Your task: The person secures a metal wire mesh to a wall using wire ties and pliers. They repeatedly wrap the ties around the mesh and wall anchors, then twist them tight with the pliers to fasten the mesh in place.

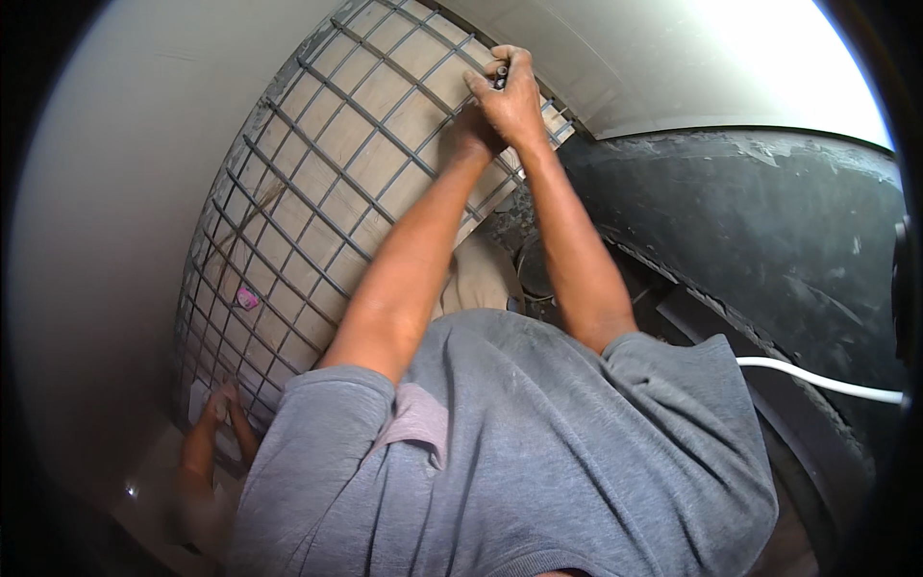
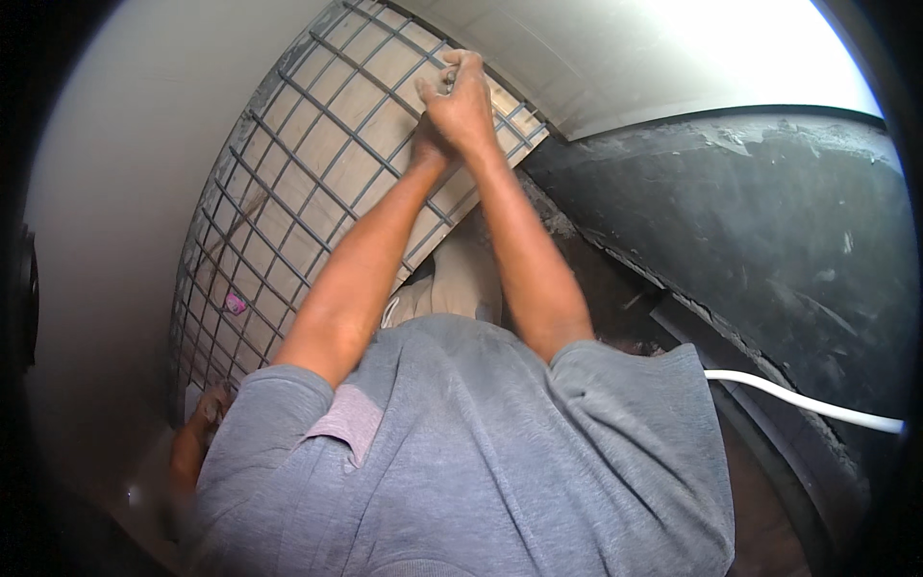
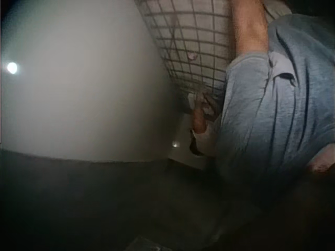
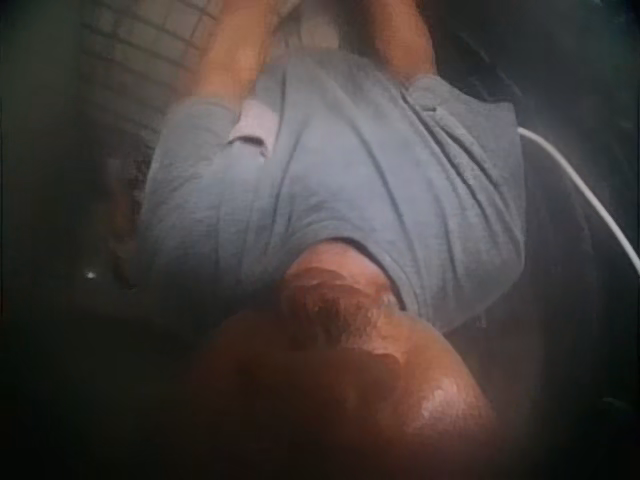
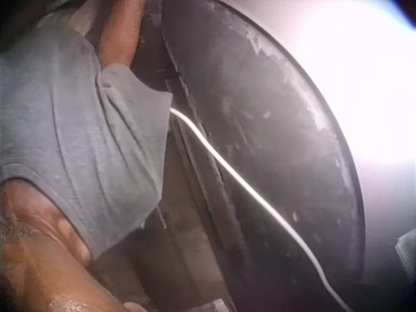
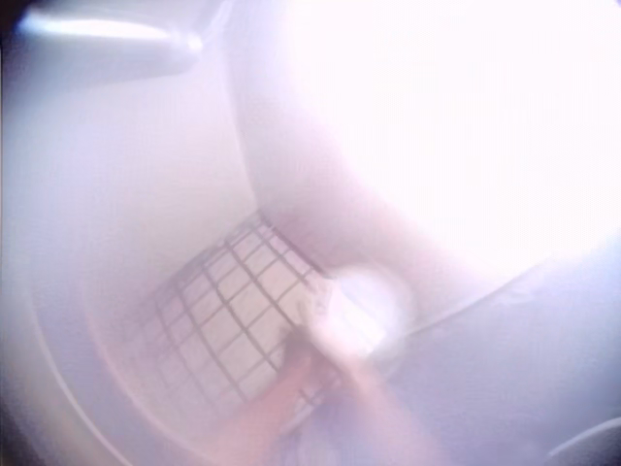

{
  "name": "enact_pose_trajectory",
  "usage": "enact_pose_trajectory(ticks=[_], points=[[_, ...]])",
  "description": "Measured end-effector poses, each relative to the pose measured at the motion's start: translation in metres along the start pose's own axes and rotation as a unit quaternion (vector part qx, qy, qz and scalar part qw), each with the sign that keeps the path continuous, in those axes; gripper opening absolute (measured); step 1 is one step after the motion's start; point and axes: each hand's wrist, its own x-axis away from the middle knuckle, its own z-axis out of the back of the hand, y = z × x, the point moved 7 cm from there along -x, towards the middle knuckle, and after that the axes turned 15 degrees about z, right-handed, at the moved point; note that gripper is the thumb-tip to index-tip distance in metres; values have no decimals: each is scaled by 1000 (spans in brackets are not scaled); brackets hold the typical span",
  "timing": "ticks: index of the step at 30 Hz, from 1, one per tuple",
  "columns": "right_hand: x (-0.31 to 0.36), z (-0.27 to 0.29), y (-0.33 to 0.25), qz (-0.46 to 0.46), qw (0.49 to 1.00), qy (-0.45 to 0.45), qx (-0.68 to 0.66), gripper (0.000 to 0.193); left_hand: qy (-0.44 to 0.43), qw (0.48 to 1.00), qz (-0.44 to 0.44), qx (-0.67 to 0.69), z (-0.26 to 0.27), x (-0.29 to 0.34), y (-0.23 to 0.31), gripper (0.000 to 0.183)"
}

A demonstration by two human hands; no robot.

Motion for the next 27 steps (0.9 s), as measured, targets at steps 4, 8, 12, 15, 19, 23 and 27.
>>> enact_pose_trajectory(ticks=[4, 8, 12, 15, 19, 23, 27], points=[[10, 12, -9, -83, 989, 103, 73, 40, 55, 993, 25, 104, -1, 30, -9, 55], [-11, -6, 21, -152, 932, -264, -197, 46, -108, 993, -33, -44, 16, 39, 9, 75], [-19, -40, 7, -84, 891, -369, -251, 44, -30, 997, -62, -26, 3, 11, -13, 68], [-14, -37, 14, -160, 928, -273, -199, 43, -63, 996, 34, -58, 0, 4, -15, 53], [22, 0, -19, 74, 977, 193, 60, 37, 24, 989, 22, -146, 15, 29, 3, 52], [21, -4, -2, -68, 996, 60, 17, 34, 151, 984, -40, -80, -2, 42, -5, 50], [-2, -33, 15, -128, 875, -422, -201, 25, 83, 995, -57, -11, 2, 40, -12, 56]])
